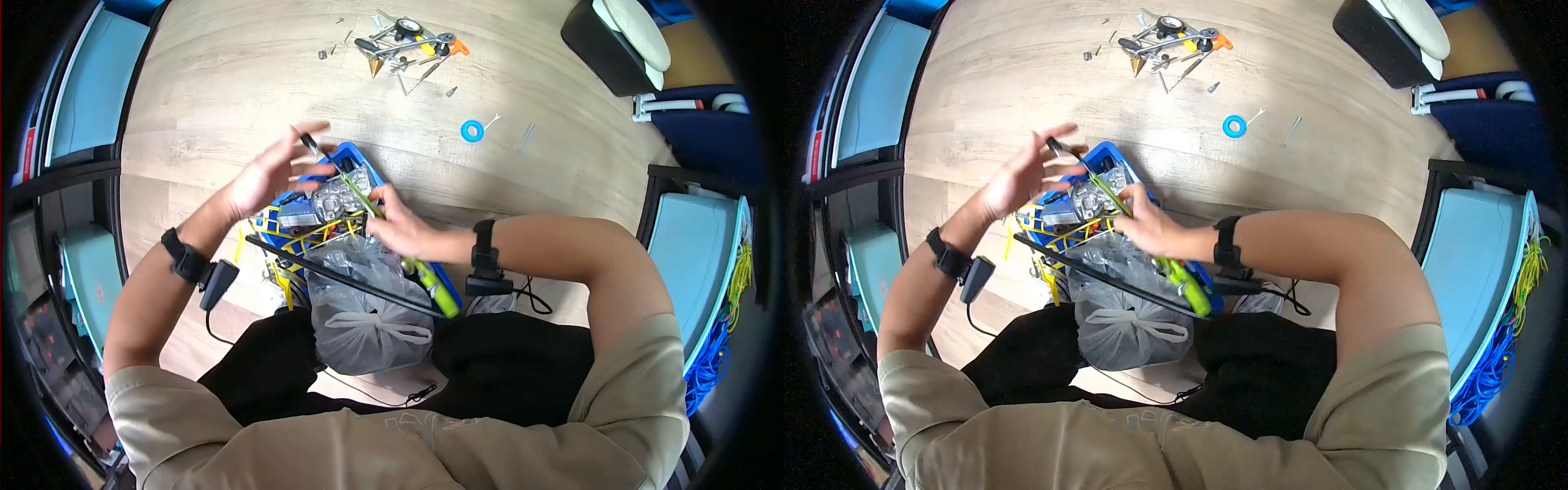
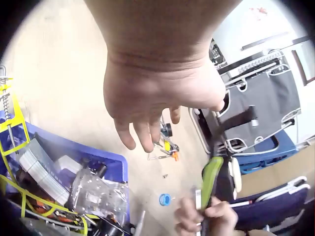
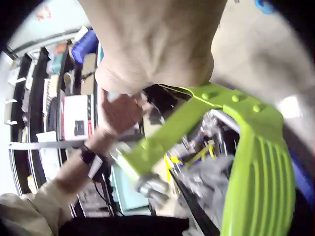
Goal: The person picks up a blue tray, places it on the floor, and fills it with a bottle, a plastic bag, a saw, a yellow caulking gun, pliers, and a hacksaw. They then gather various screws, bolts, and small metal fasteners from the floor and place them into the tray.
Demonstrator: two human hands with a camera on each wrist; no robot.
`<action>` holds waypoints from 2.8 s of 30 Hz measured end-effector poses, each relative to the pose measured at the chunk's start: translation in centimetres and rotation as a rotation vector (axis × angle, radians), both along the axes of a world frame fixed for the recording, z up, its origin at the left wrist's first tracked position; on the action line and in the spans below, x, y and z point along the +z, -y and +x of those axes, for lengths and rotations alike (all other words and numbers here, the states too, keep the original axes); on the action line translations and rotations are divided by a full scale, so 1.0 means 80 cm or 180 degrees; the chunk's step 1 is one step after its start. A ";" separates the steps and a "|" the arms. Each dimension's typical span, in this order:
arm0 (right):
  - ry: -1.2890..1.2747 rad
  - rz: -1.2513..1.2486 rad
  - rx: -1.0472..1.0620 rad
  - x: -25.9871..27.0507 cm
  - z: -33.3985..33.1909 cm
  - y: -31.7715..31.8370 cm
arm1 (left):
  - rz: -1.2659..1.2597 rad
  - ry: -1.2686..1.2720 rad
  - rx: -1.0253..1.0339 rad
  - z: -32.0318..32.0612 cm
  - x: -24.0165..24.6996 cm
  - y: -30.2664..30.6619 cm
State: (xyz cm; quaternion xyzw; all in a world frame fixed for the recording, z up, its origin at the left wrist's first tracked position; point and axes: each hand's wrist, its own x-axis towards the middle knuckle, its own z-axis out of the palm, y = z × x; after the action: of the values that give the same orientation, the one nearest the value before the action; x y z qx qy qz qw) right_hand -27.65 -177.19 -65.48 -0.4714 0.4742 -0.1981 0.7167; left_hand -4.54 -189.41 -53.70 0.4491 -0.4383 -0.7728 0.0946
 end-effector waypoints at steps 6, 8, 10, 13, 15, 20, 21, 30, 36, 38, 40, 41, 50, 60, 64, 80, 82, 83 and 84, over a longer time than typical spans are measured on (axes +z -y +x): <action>-0.0572 -0.0834 0.0699 -0.006 -0.010 -0.072 | -0.0800 0.0867 -0.0643 0.002 -0.049 -0.062; -0.0724 -0.0975 0.0984 0.017 -0.027 -0.070 | -0.1082 0.1154 -0.0572 0.005 -0.058 -0.067; -0.1096 -0.1670 0.1174 0.035 -0.036 -0.073 | -0.1403 0.1290 -0.0760 0.011 -0.060 -0.065; -0.0987 -0.1063 0.1643 0.049 -0.058 -0.012 | -0.1738 0.1488 -0.0943 0.021 -0.064 -0.061; -0.0968 -0.2325 0.0604 0.021 -0.091 0.032 | -0.1773 0.1771 -0.1151 0.022 -0.062 -0.057; -0.3183 -0.3265 0.1176 -0.062 -0.235 0.137 | -0.2210 0.1834 -0.0926 0.008 -0.063 -0.044; -0.3174 -0.3252 0.1179 -0.069 -0.252 0.140 | -0.2194 0.1836 -0.0933 0.007 -0.069 -0.040; -0.1491 -0.2309 0.1449 -0.065 -0.185 0.123 | -0.2234 0.2248 -0.0739 0.017 -0.111 -0.023; -0.0426 -0.2439 0.0775 0.011 -0.024 0.101 | -0.1631 0.1436 -0.0105 0.019 -0.125 -0.019; -0.0741 -0.2942 0.1103 -0.008 0.005 0.120 | -0.1925 0.0970 0.0023 0.014 -0.129 -0.016; -0.1140 -0.3138 0.1185 -0.029 0.012 0.127 | -0.2202 0.1297 -0.0568 0.003 -0.119 -0.014; -0.1043 -0.3065 0.0996 -0.032 0.003 0.130 | -0.2607 0.1495 -0.0965 0.003 -0.125 -0.012; -0.4410 -0.0909 -0.0380 -0.098 -0.315 0.157 | -0.2561 0.1828 -0.1271 -0.009 -0.122 -0.022; -0.3126 -0.1989 -0.0405 -0.105 -0.283 0.256 | -0.1462 0.2669 -0.1585 -0.033 -0.177 -0.011; -0.3201 -0.3027 -0.0373 -0.093 -0.233 0.367 | -0.1415 0.2725 -0.1676 -0.032 -0.179 -0.010; -0.3849 -0.1777 0.0833 -0.107 -0.063 0.449 | -0.1409 0.2772 -0.1733 -0.037 -0.171 -0.011; -0.3825 -0.1736 0.0877 -0.100 -0.053 0.451 | -0.1367 0.2775 -0.1776 -0.038 -0.169 -0.009; -0.3803 -0.1685 0.0909 -0.096 -0.049 0.451 | -0.1380 0.2788 -0.1788 -0.038 -0.170 -0.009; -0.3801 -0.1688 0.0911 -0.093 -0.045 0.450 | -0.1399 0.2801 -0.1804 -0.039 -0.169 -0.009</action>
State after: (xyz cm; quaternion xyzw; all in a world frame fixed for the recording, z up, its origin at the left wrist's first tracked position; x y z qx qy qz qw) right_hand -31.23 -213.17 -72.89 -0.7186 0.6576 0.0841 0.2103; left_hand -7.66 -188.69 -67.24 0.5634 -0.6904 -0.3986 -0.2169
